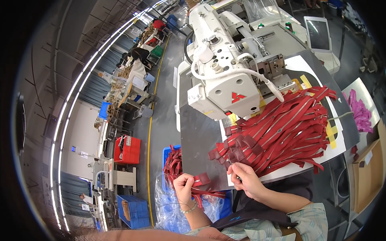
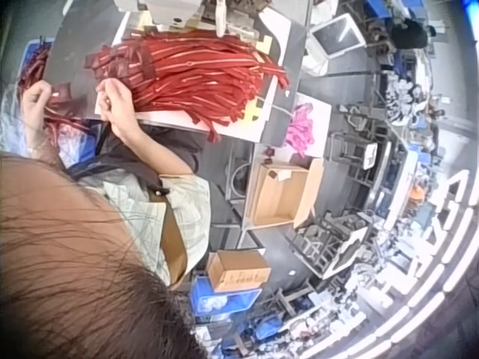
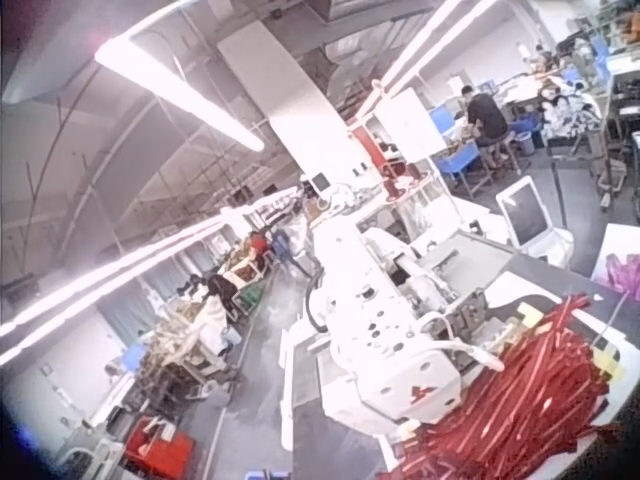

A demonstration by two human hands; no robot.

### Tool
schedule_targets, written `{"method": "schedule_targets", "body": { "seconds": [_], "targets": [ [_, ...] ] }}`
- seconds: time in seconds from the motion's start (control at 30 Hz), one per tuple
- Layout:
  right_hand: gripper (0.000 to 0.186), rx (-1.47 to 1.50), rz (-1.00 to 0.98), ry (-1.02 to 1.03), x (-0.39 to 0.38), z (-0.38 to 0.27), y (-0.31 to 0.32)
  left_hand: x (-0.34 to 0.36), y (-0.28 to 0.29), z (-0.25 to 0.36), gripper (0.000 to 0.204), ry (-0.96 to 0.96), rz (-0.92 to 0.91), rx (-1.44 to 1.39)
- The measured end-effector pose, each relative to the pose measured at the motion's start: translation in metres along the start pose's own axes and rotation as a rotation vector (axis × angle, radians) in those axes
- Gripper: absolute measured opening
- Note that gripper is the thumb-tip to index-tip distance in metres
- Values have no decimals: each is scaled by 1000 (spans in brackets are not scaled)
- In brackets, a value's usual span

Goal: Sorting and trimming red leather components in a workshop environment.

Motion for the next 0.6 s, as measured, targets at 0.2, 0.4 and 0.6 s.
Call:
{"method": "schedule_targets", "body": {
  "seconds": [0.2, 0.4, 0.6],
  "targets": [
    [27, 1, -5, -26, -3, 2, -1, -2, 0, 0, 12, 4, 38, -34],
    [17, -66, -24, 22, 0, 16, -7, -6, -7, -8, 8, -30, -20, -66],
    [16, -331, 13, 91, 12, 23, -19, -7, -8, -7, 8, -4, -40, -113]
  ]
}}
Point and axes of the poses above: each hand's wrist, its own x-axis towards the middle knuckle, its own y-axis out of the back of the hand, z = x × y, the point moved 4 cm from there along x, towards the middle knuckle
